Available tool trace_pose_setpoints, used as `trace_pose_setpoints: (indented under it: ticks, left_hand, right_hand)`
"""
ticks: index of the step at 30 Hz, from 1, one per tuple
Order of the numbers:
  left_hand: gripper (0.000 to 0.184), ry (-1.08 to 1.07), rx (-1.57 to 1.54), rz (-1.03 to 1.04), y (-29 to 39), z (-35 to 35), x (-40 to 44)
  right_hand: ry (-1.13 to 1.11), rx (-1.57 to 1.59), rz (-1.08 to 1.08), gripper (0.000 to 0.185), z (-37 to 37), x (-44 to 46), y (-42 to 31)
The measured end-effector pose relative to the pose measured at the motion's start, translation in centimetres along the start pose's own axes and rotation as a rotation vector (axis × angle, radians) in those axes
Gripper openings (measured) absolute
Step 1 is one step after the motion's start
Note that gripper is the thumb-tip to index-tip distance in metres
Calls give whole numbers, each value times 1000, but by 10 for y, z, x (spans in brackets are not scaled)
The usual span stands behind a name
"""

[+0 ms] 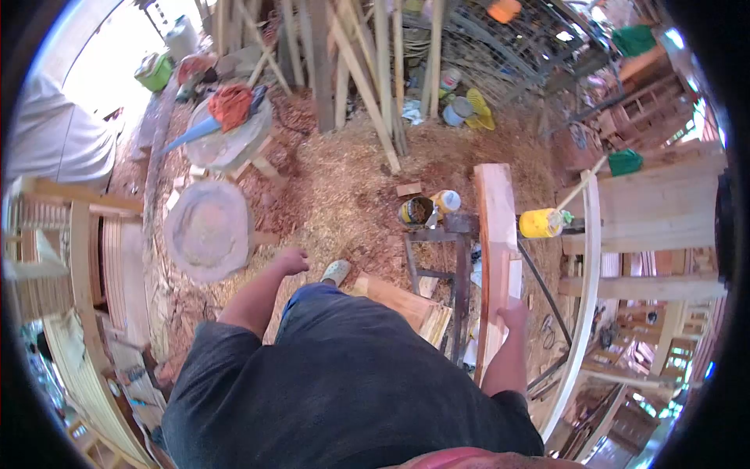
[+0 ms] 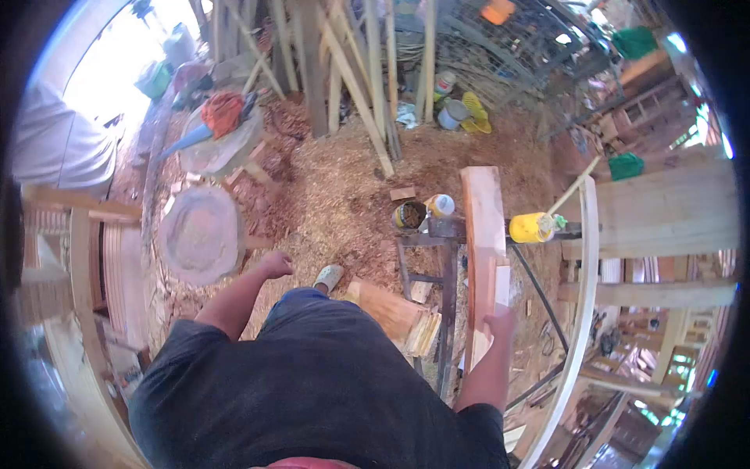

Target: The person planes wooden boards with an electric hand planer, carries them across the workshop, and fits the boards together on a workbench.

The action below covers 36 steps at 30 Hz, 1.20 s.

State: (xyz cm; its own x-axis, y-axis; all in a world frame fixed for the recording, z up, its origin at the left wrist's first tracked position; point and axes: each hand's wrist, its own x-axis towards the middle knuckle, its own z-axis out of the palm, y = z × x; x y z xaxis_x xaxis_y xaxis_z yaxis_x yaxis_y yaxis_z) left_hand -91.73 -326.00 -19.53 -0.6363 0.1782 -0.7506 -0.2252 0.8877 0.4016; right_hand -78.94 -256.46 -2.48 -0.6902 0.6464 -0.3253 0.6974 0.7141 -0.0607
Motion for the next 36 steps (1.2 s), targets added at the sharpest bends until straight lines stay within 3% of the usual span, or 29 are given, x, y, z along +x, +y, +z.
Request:
trace_pose_setpoints:
  ticks: [2,4,6,12,14,16,17,18,19,20,21,23,26,29,31,34,36]
  left_hand:
    - [58,-17,205,108,-29,-9,36]
    - [62,98,-30,23,-45,-24,34]
    - [63,65,-187,-50,-46,-37,27]
    - [59,118,-39,39,-38,-23,27]
    - [56,146,60,96,-23,-15,9]
    - [49,111,232,375,-50,19,52]
    - [48,140,297,390,-44,23,36]
    - [47,171,357,390,-25,18,29]
    - [48,143,312,289,-18,23,31]
    - [44,370,308,365,-28,41,36]
    - [39,290,239,324,-17,29,14]
    - [36,334,1,110,3,14,-57]
    - [58,293,-170,-56,-16,47,-92]
    - [56,155,-196,-148,-44,94,-147]
    - [48,258,-95,-180,-74,155,-175]
    - [43,145,43,-229,-107,231,-226]
    - [43,85,-155,-366,-133,288,-245]
  right_hand:
    - [-8,66,71,73,0,10,-3]
    - [16,60,87,74,12,25,5]
    - [9,52,90,77,19,27,15]
    - [42,63,145,74,20,21,8]
    - [122,43,85,75,24,19,8]
    - [-157,-154,19,78,23,43,12]
    - [-95,-405,-318,81,48,73,43]
    - [-69,-405,-325,80,45,82,36]
    - [-23,-328,-242,79,44,76,15]
    - [45,-258,-188,79,45,68,-7]
    - [94,-236,-201,78,46,56,-30]
    - [157,-223,-270,77,53,39,-68]
    - [193,-233,-348,75,56,24,-96]
    - [205,-245,-416,73,65,11,-115]
    - [212,-248,-450,72,72,3,-127]
    - [234,-260,-485,70,75,-8,-138]
    - [257,-276,-499,69,76,-15,-140]
